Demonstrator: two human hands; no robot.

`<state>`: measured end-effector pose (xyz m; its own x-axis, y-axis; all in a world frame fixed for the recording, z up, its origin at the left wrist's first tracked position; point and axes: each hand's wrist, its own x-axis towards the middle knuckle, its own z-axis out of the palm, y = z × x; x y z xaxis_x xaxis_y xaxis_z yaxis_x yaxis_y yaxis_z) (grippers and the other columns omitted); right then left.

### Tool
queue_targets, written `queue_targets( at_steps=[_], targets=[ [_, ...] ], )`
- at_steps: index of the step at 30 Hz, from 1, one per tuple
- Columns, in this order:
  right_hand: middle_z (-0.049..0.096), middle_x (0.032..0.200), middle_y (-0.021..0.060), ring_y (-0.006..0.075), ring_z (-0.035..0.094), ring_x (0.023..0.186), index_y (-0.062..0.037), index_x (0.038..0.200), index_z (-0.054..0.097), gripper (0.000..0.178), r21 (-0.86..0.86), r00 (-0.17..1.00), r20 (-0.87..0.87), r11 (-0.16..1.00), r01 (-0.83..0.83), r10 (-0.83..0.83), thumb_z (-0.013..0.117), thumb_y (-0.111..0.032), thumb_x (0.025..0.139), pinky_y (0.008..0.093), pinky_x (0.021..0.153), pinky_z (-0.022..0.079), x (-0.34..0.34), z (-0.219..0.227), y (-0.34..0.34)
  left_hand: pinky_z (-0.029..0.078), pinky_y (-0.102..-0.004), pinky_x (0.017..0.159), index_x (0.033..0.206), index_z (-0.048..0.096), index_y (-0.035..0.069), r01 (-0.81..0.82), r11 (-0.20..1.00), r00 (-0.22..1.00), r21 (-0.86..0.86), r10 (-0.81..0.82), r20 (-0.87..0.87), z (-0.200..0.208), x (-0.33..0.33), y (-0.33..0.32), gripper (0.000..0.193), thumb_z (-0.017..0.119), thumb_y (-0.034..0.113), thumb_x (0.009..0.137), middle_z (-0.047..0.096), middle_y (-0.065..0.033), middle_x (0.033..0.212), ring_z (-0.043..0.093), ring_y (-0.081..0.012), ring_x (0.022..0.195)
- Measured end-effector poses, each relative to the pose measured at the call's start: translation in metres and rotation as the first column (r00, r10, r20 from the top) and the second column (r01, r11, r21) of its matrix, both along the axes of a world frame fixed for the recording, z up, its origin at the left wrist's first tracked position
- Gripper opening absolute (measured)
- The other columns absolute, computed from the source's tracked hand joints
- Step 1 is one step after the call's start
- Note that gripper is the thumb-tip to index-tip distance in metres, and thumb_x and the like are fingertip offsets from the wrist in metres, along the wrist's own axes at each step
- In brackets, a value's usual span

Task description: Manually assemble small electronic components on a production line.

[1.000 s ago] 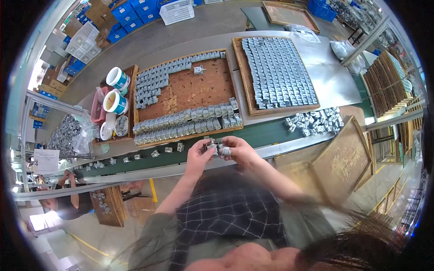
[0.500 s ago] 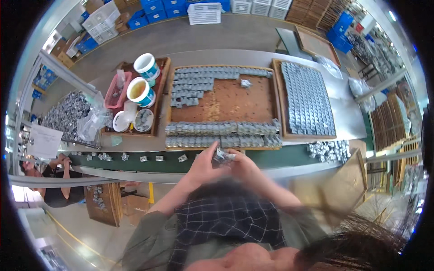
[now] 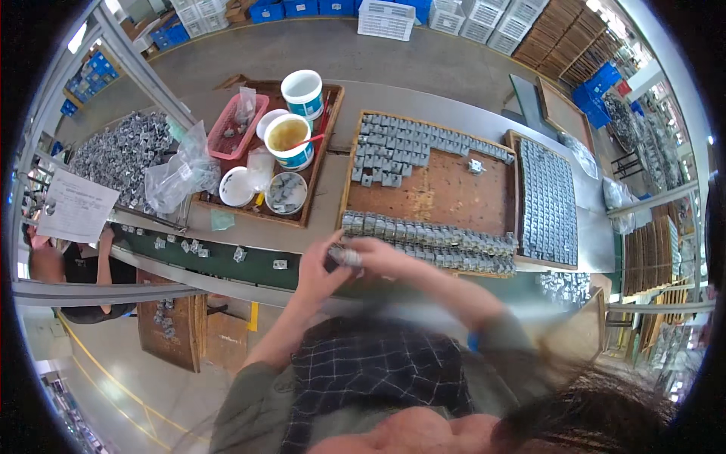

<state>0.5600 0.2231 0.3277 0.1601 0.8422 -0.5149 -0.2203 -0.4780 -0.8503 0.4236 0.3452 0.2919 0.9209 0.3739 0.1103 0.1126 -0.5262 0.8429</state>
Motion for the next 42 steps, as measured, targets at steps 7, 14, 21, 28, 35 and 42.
queue_targets(
  at_steps=[7, 14, 21, 28, 35, 42],
  targets=[
    [0.062, 0.07, 0.0032, 0.013, 0.061, 0.062, -0.0035, 0.1, 0.061, 0.036, 0.315, 0.823, 0.267, 0.852, 0.418, -0.502, 0.061, -0.037, 0.088, 0.0288, 0.052, 0.048, 0.097, -0.029, 0.151, 0.046, -0.0294, 0.071, 0.12, 0.052, -0.004, -0.089, -0.046, 0.899, -0.995, 0.427, -0.1, -0.005, 0.002, 0.039, 0.045, 0.051, 0.029, 0.09, 0.06, -0.0095, 0.089, 0.056, -0.0166, 0.075],
    [0.065, 0.093, 0.0079, 0.0141, 0.066, 0.075, 0.0019, 0.115, 0.057, 0.03, 0.396, 0.709, 0.576, 0.898, 0.194, -0.407, 0.056, -0.019, 0.093, 0.0258, 0.06, 0.049, 0.088, -0.03, 0.172, 0.045, -0.0312, 0.067, 0.118, 0.051, -0.008, -0.04, -0.309, 0.943, -0.95, 0.303, -0.138, -0.014, 0.003, 0.048, 0.054, 0.042, 0.039, 0.093, 0.054, -0.0069, 0.078, 0.05, -0.0196, 0.073],
    [0.057, 0.084, 0.0077, 0.02, 0.062, 0.08, -0.0011, 0.101, 0.054, 0.014, 0.56, 0.483, -0.205, 0.302, 0.771, -0.851, 0.052, -0.013, 0.094, 0.0354, 0.07, 0.054, 0.089, 0.004, 0.019, 0.046, -0.0312, 0.064, 0.117, 0.053, -0.005, -0.178, -0.243, 0.931, -0.954, 0.273, -0.244, -0.067, -0.013, 0.043, 0.049, 0.045, 0.037, 0.093, 0.059, -0.0078, 0.089, 0.055, -0.0182, 0.072],
    [0.055, 0.081, 0.0076, 0.0193, 0.062, 0.076, 0.0009, 0.098, 0.052, 0.015, 0.386, 0.461, -0.158, 0.376, 0.843, -0.873, 0.05, -0.013, 0.095, 0.0363, 0.069, 0.056, 0.081, -0.016, -0.052, 0.047, -0.0293, 0.064, 0.111, 0.057, 0.002, -0.309, -0.075, 0.886, -0.948, 0.339, -0.316, -0.081, 0.0, 0.019, 0.038, 0.053, 0.034, 0.09, 0.061, -0.0046, 0.093, 0.056, -0.014, 0.073],
    [0.059, 0.083, 0.0055, 0.0156, 0.061, 0.075, 0.0011, 0.103, 0.055, 0.017, 0.421, 0.699, 0.066, 0.655, 0.627, -0.712, 0.05, -0.013, 0.095, 0.0315, 0.073, 0.054, 0.078, -0.029, -0.021, 0.045, -0.0279, 0.064, 0.107, 0.059, 0.007, -0.286, 0.025, 0.913, -0.958, 0.31, -0.264, -0.098, 0.003, 0.01, 0.031, 0.054, 0.033, 0.091, 0.061, -0.0018, 0.091, 0.055, -0.013, 0.073],
    [0.061, 0.084, 0.0059, 0.0131, 0.06, 0.076, 0.0013, 0.1, 0.057, 0.016, 0.589, 0.461, 0.192, 0.477, 0.653, -0.867, 0.054, -0.013, 0.094, 0.0287, 0.068, 0.053, 0.107, 0.011, -0.098, 0.043, -0.0309, 0.064, 0.105, 0.057, 0.01, -0.25, 0.057, 0.911, -0.967, 0.353, -0.215, -0.096, 0.0, 0.005, 0.028, 0.054, 0.034, 0.091, 0.06, -0.0014, 0.092, 0.054, -0.0152, 0.078]
  ],
)
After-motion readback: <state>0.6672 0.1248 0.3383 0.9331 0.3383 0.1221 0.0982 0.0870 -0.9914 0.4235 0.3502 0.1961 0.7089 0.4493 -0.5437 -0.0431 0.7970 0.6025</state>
